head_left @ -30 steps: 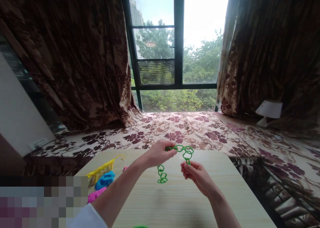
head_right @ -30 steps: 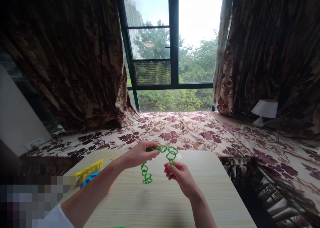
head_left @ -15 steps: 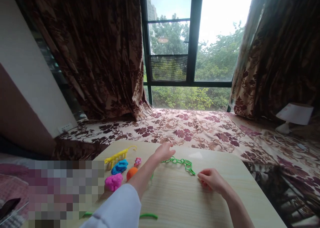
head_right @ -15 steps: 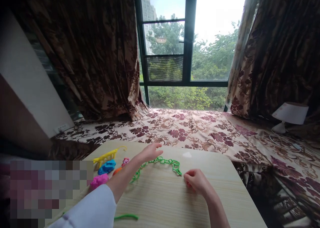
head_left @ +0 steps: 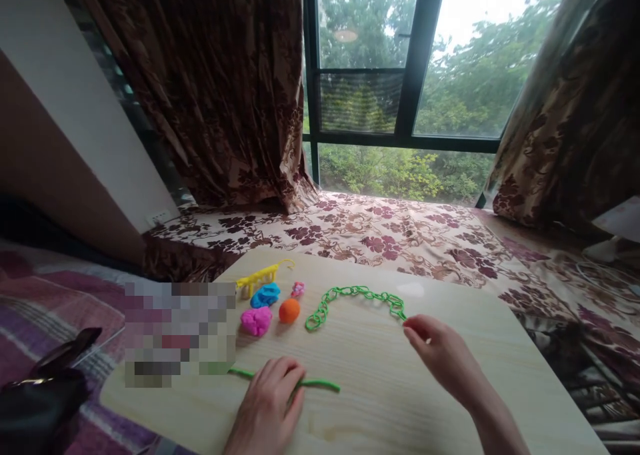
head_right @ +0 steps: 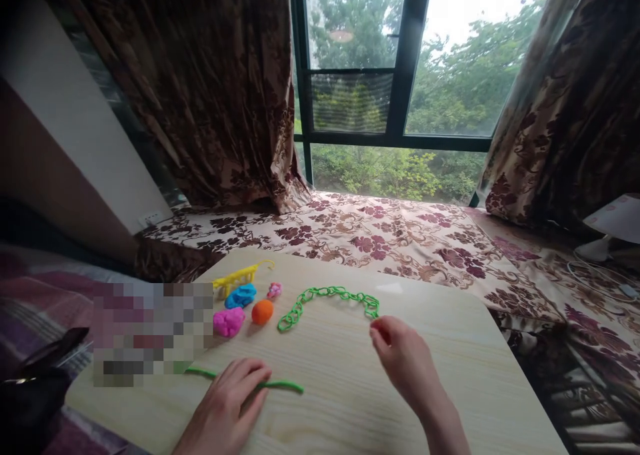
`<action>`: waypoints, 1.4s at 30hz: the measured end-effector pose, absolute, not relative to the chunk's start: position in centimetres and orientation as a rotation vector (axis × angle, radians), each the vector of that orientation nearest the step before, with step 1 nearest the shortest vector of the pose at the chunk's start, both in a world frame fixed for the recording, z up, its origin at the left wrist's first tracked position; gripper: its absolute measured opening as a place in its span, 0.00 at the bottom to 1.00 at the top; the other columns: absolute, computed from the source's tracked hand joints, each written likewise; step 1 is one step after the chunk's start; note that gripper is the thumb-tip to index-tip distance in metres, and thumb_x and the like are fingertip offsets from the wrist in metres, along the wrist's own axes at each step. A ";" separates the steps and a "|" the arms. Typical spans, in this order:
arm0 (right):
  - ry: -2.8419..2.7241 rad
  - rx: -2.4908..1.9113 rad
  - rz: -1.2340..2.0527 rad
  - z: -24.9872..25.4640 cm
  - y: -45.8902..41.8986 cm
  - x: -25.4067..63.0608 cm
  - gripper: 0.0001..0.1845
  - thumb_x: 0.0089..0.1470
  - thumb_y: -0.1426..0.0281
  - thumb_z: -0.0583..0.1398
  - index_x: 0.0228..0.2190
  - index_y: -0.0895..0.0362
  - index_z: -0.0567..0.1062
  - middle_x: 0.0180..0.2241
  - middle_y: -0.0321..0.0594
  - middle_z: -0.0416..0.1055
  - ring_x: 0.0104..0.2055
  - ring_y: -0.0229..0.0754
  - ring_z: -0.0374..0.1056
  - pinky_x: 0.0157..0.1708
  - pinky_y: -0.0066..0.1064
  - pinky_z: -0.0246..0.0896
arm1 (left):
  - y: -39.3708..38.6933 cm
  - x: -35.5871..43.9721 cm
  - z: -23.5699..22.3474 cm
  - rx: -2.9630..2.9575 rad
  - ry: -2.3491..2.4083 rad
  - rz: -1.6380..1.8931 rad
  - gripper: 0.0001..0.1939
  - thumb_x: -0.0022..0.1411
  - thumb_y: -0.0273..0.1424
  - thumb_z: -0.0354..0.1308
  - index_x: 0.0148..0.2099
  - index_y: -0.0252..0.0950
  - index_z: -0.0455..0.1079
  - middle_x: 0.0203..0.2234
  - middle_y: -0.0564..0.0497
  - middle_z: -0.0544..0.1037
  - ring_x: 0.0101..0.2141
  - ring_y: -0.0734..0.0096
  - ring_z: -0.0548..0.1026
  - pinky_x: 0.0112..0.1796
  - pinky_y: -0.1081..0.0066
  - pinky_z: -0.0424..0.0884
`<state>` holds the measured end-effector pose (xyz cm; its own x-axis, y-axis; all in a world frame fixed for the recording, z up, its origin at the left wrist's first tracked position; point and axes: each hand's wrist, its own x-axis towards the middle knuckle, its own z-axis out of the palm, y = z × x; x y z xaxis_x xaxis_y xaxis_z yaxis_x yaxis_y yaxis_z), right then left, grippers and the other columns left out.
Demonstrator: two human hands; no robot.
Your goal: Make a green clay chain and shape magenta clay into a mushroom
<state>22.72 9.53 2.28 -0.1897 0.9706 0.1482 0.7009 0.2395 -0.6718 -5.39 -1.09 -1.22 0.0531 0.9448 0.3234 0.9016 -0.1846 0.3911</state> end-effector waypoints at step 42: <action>-1.616 -1.407 0.904 -0.4 2.5 12.9 0.06 0.46 0.73 0.56 0.21 0.56 0.72 0.24 0.36 0.68 0.29 0.38 0.63 0.28 0.27 0.54 | -0.3 -3.0 0.9 2.323 1.540 0.883 0.08 0.55 0.24 0.50 0.32 0.41 0.68 0.28 0.53 0.72 0.34 0.68 0.69 0.49 0.58 0.55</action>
<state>12.92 2.50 -0.36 -0.0680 0.9916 0.1097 0.4251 0.1282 -0.8960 -3.00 -0.35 0.90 0.2713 0.8925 0.3604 0.7621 -0.4279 0.4859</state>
